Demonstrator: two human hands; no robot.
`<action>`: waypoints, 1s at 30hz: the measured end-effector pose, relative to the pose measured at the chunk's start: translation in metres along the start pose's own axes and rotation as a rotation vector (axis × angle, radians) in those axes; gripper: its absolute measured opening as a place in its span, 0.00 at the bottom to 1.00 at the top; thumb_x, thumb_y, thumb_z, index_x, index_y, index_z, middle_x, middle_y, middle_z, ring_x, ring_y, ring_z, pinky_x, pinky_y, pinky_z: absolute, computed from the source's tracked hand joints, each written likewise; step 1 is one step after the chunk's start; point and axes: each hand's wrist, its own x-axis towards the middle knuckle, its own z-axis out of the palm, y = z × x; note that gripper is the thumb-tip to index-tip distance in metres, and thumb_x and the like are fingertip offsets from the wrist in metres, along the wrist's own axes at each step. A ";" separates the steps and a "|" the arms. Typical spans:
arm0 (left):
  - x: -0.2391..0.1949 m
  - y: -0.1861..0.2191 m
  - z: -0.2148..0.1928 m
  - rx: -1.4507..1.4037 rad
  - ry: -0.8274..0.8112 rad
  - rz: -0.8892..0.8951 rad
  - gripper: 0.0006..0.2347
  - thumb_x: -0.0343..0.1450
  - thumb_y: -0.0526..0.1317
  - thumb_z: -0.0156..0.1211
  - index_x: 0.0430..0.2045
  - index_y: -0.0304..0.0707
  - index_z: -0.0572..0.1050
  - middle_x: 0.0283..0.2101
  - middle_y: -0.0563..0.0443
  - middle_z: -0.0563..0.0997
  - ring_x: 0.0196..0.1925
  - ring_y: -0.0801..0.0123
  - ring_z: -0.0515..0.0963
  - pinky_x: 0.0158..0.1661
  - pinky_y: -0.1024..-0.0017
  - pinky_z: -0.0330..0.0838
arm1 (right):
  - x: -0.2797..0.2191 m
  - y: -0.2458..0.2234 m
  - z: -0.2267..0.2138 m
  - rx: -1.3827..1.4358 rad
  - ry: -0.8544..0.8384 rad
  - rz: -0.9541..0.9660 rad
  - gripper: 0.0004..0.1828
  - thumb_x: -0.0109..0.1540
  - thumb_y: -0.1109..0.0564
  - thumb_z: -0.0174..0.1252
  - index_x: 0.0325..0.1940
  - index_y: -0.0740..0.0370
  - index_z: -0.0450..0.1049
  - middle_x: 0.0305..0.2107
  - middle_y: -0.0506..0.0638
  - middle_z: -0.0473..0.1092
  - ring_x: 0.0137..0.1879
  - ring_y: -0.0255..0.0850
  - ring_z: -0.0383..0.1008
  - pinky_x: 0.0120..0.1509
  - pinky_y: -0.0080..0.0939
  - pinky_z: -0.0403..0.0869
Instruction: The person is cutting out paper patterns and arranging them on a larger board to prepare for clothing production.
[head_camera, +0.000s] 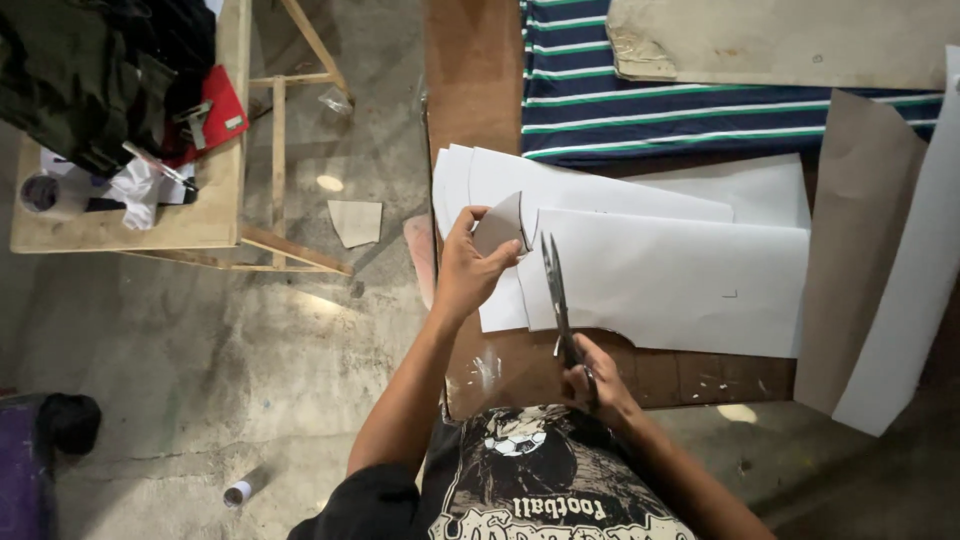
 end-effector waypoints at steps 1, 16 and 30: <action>0.001 -0.002 0.002 0.001 -0.005 0.001 0.17 0.69 0.31 0.66 0.48 0.30 0.66 0.39 0.43 0.81 0.35 0.69 0.85 0.35 0.73 0.83 | 0.003 -0.003 0.000 0.001 0.004 -0.003 0.23 0.63 0.42 0.62 0.44 0.62 0.65 0.22 0.44 0.62 0.25 0.32 0.63 0.27 0.35 0.65; 0.005 -0.001 0.010 0.011 0.000 -0.034 0.16 0.68 0.30 0.65 0.46 0.29 0.67 0.42 0.41 0.80 0.39 0.67 0.85 0.38 0.72 0.84 | 0.017 -0.025 0.008 -0.115 0.072 0.022 0.28 0.62 0.35 0.55 0.43 0.64 0.66 0.22 0.45 0.61 0.25 0.33 0.64 0.28 0.36 0.67; 0.008 0.000 0.009 0.139 0.011 0.007 0.15 0.69 0.33 0.67 0.45 0.30 0.69 0.40 0.42 0.82 0.39 0.67 0.86 0.38 0.74 0.83 | 0.020 -0.017 0.001 -0.093 0.029 -0.016 0.31 0.61 0.29 0.58 0.39 0.60 0.65 0.18 0.40 0.58 0.22 0.31 0.60 0.25 0.35 0.65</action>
